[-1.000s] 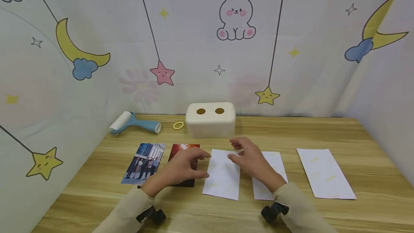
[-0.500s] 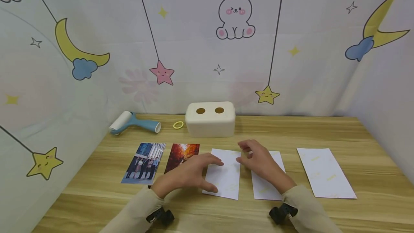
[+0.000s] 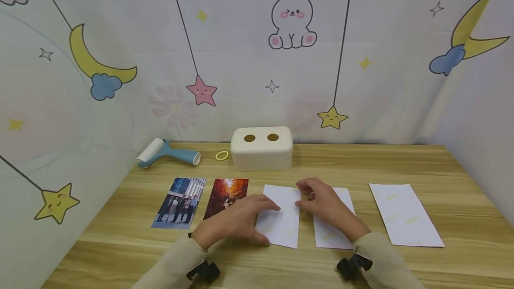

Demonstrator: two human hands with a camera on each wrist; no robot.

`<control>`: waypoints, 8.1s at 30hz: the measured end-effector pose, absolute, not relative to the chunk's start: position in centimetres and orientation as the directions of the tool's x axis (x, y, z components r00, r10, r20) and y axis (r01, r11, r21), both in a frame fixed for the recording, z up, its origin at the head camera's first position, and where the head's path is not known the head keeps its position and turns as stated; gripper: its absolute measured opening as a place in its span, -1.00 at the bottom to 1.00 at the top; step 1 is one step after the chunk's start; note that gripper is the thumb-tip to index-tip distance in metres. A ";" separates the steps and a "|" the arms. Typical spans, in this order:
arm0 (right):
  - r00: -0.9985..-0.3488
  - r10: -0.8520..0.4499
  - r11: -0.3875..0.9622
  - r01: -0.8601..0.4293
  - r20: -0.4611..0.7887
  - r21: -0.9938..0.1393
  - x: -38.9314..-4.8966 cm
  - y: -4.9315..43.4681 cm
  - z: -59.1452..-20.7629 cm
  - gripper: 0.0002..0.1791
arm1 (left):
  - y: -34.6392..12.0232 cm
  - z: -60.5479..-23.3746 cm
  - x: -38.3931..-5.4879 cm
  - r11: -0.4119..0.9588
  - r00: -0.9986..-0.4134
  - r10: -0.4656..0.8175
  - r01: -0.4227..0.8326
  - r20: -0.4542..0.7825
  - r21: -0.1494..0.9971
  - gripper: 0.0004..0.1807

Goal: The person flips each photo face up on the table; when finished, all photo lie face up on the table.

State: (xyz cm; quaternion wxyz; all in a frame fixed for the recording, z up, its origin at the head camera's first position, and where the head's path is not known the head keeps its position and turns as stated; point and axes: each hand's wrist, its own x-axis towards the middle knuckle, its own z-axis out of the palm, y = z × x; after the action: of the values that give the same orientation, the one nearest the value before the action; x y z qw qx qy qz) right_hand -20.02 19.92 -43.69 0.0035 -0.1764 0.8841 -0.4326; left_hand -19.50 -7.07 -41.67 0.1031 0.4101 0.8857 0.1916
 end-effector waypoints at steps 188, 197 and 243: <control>-0.944 -0.160 0.391 -0.329 0.289 -0.860 -19.7 18.7 -43.3 -0.57 | -7.6 -41.6 -21.1 0.163 -0.964 0.214 0.197 0.160 0.967 -0.69; -0.957 -0.179 0.437 -0.286 0.229 -0.853 -19.7 18.7 -43.5 -0.56 | -7.9 -42.5 -21.6 0.238 -0.957 0.256 0.198 0.135 0.951 -0.69; -0.957 -0.257 0.536 -0.258 0.136 -0.803 -19.3 17.7 -44.5 -0.34 | -7.5 -43.3 -21.2 0.526 -0.934 0.349 0.266 0.080 0.808 -0.59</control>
State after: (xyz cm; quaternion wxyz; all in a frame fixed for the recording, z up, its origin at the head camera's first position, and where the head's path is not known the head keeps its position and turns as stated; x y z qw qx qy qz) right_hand -19.30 17.70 -44.52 -0.0007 -0.1469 0.8765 -0.4584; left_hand -21.21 -7.53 -43.27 0.0455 0.1761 0.8722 0.4540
